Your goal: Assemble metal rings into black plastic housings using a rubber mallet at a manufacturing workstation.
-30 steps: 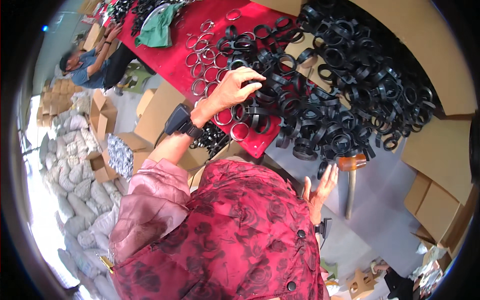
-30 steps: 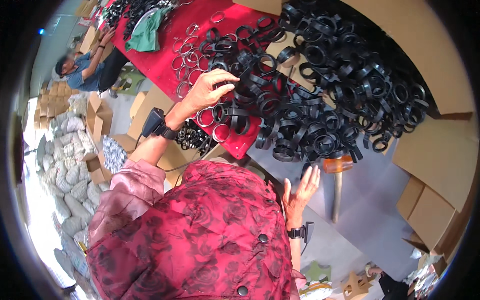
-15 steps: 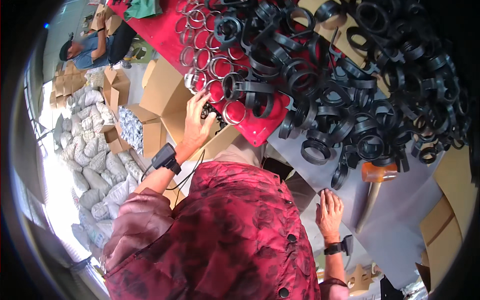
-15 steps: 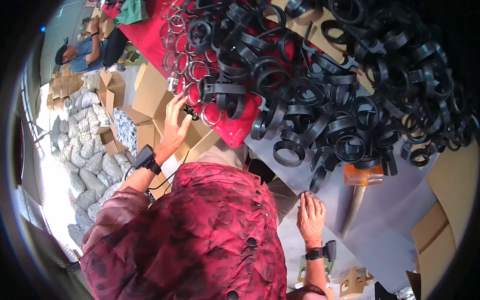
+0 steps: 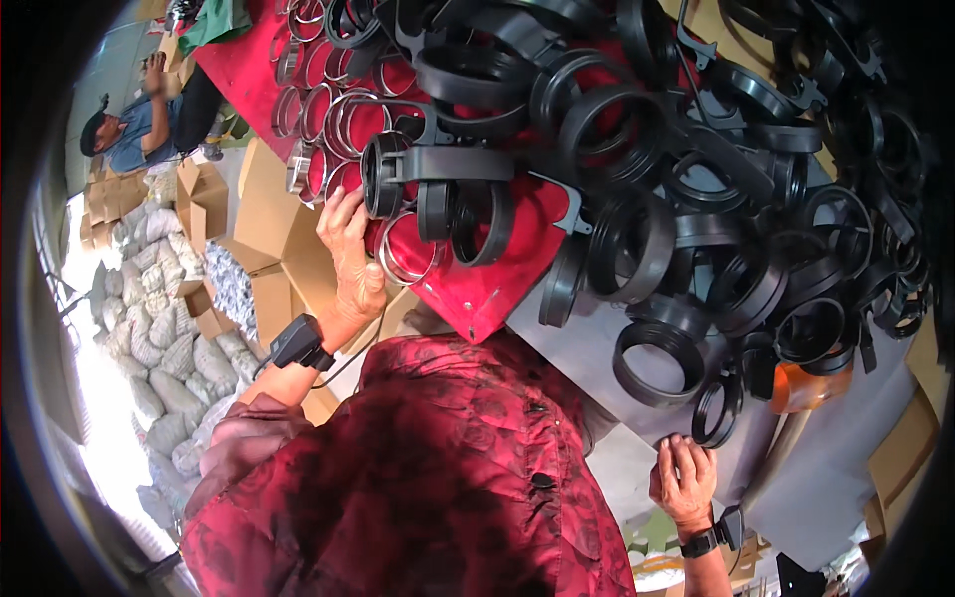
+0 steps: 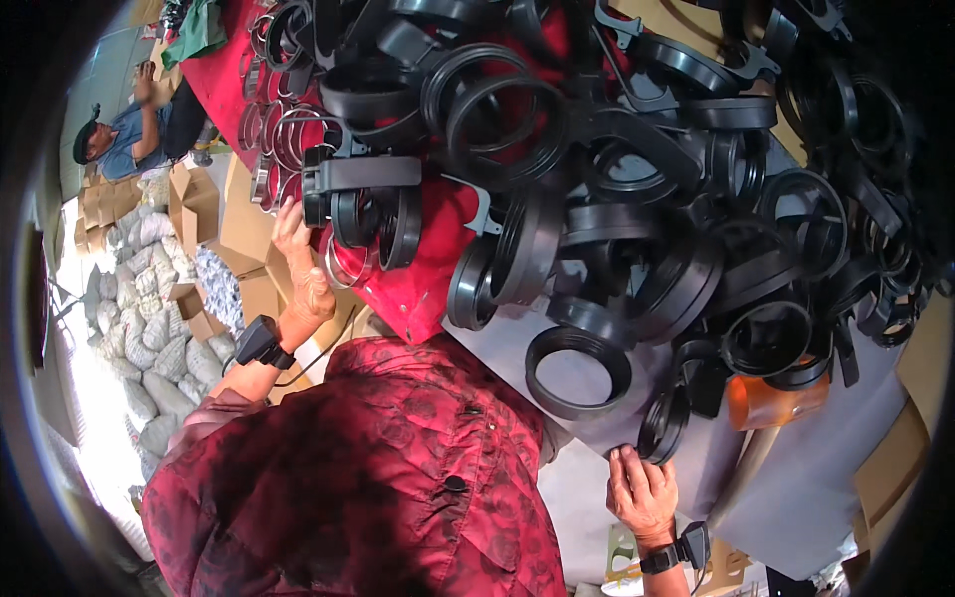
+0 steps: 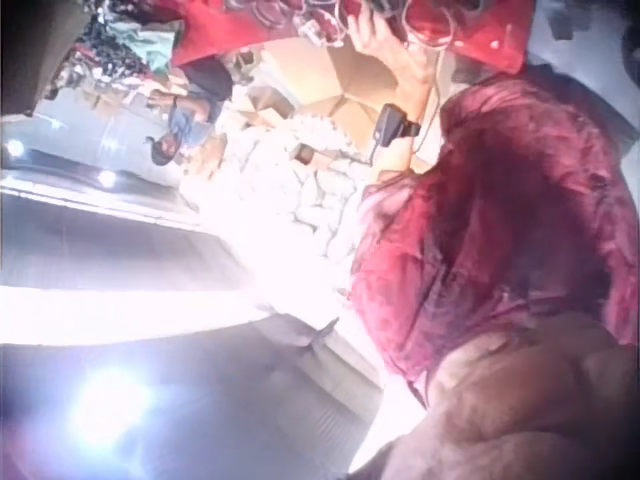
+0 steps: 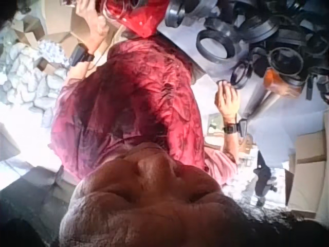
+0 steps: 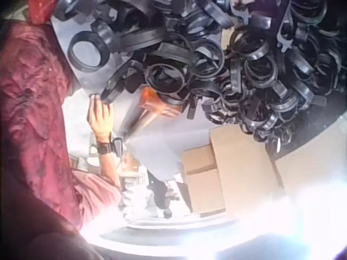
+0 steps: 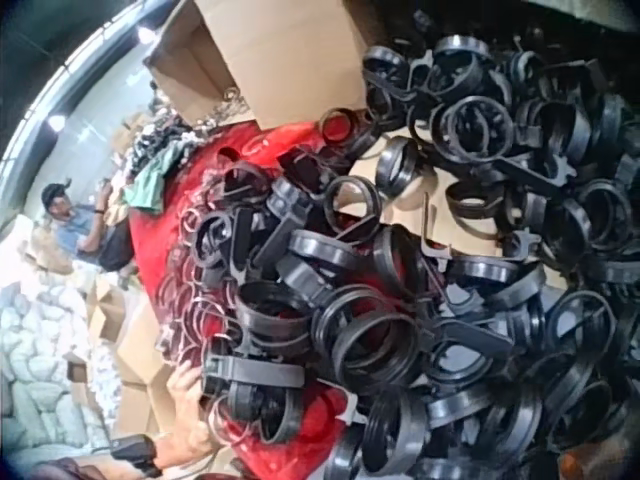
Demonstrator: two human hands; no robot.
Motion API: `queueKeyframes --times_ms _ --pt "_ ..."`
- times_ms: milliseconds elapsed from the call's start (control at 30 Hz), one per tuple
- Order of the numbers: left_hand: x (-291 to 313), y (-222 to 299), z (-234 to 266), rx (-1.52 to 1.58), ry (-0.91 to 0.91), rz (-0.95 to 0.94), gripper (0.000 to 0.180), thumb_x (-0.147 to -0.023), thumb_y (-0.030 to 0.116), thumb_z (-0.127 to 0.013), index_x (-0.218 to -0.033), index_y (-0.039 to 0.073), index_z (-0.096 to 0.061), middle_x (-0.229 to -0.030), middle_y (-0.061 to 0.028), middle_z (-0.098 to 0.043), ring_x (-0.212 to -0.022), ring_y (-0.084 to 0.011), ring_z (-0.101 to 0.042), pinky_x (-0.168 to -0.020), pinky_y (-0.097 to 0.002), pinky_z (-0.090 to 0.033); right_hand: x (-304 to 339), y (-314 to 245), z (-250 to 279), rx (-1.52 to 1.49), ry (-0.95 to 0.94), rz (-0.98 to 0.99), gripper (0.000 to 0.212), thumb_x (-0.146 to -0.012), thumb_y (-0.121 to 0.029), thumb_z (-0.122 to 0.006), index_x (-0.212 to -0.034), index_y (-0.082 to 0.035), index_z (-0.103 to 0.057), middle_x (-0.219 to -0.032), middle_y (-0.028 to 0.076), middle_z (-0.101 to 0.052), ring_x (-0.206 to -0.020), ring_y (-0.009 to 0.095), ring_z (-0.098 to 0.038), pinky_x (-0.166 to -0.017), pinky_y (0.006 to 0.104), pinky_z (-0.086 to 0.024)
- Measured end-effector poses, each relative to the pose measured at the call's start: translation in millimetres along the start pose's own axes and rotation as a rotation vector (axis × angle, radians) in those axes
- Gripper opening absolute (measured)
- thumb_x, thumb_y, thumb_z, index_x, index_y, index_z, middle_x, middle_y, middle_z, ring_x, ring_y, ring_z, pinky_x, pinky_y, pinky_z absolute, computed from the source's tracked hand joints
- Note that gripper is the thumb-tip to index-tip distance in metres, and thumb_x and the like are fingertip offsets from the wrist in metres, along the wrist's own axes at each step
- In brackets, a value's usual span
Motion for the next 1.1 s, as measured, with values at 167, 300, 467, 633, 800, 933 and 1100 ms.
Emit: queueKeyframes --times_ms 167,300,467,633,800,933,1100 --pt "-1.9 0.0 -8.8 0.048 0.265 -0.08 0.085 -0.102 0.062 -0.014 -0.14 -0.004 -0.052 -0.148 -0.0227 -0.048 -0.148 -0.0419 -0.028 -0.12 -0.0524 -0.017 -1.0 -7.3 -2.6 0.107 0.045 0.006 0.044 -0.079 -0.002 -0.066 -0.124 -0.003 -0.065 -0.129 0.014 -0.06 -0.119 0.031 -0.057 -0.103 0.0533 -0.048" --pt "-5.0 5.7 -14.3 0.105 0.302 -0.096 0.081 -0.104 0.059 -0.015 -0.14 -0.001 -0.055 -0.152 -0.0173 -0.046 -0.149 -0.0382 -0.027 -0.122 -0.0502 -0.016 -0.6 -14.3 -7.3 0.176 0.039 -0.043 0.058 -0.077 -0.003 -0.064 -0.136 -0.002 -0.059 -0.137 0.016 -0.056 -0.125 0.035 -0.055 -0.113 0.0545 -0.043" --pt "5.0 14.8 9.3 0.219 0.368 -0.15 0.061 -0.106 0.047 -0.038 -0.145 0.003 -0.053 -0.155 -0.017 -0.042 -0.149 -0.0388 -0.027 -0.122 -0.0517 -0.017 -6.3 -26.0 -1.5 0.259 0.143 -0.091 0.063 -0.077 -0.001 -0.063 -0.139 -0.001 -0.056 -0.142 0.019 -0.054 -0.132 0.039 -0.05 -0.117 0.0521 -0.04" --pt "75.2 48.0 32.1 0.36 0.494 -0.26 0.021 -0.102 0.014 -0.053 -0.116 0.002 -0.061 -0.131 -0.0185 -0.057 -0.128 -0.0381 -0.05 -0.11 -0.0504 -0.036 -2.1 -38.8 3.4 0.339 0.197 -0.146 0.08 -0.072 -0.006 -0.07 -0.148 -0.002 -0.046 -0.149 0.018 -0.047 -0.14 0.038 -0.043 -0.122 0.0497 -0.033" --pt "186.3 98.1 -80.9 0.484 -0.497 -0.629 0.018 -0.098 0.019 -0.055 -0.103 0.004 -0.063 -0.105 -0.0176 -0.064 -0.099 -0.0362 -0.063 -0.091 -0.0444 -0.051 -2.5 -45.7 -2.4 0.405 0.248 -0.13 0.085 -0.074 -0.017 -0.077 -0.15 -0.002 -0.043 -0.151 0.017 -0.046 -0.142 0.035 -0.041 -0.123 0.047 -0.032" --pt "210.2 100.0 -209.9 0.374 -1.069 -0.461 0.043 -0.103 0.039 -0.054 -0.125 0.004 -0.065 -0.129 -0.019 -0.064 -0.121 -0.0382 -0.06 -0.098 -0.0488 -0.051 11.8 -41.2 -2.9 0.454 0.282 -0.171 0.084 -0.077 -0.025 -0.078 -0.15 -0.001 -0.044 -0.15 0.018 -0.047 -0.141 0.035 -0.042 -0.121 0.0457 -0.033" --pt "251.3 79.5 -355.0 -0.055 -1.577 -0.75 0.068 -0.087 0.057 -0.068 -0.129 0.003 -0.064 -0.126 -0.0203 -0.067 -0.115 -0.037 -0.064 -0.097 -0.0497 -0.051 28.0 -56.8 -9.9 0.653 0.228 -0.281 0.082 -0.084 -0.04 -0.072 -0.149 0.0 -0.045 -0.15 0.019 -0.049 -0.14 0.035 -0.046 -0.12 0.0458 -0.035"
Point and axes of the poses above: each hand's wrist, its own x-axis away from the middle knuckle, its own z-axis out of the back of the hand, y = z × x, the point moved 6 cm from there along -x, towards the middle knuckle
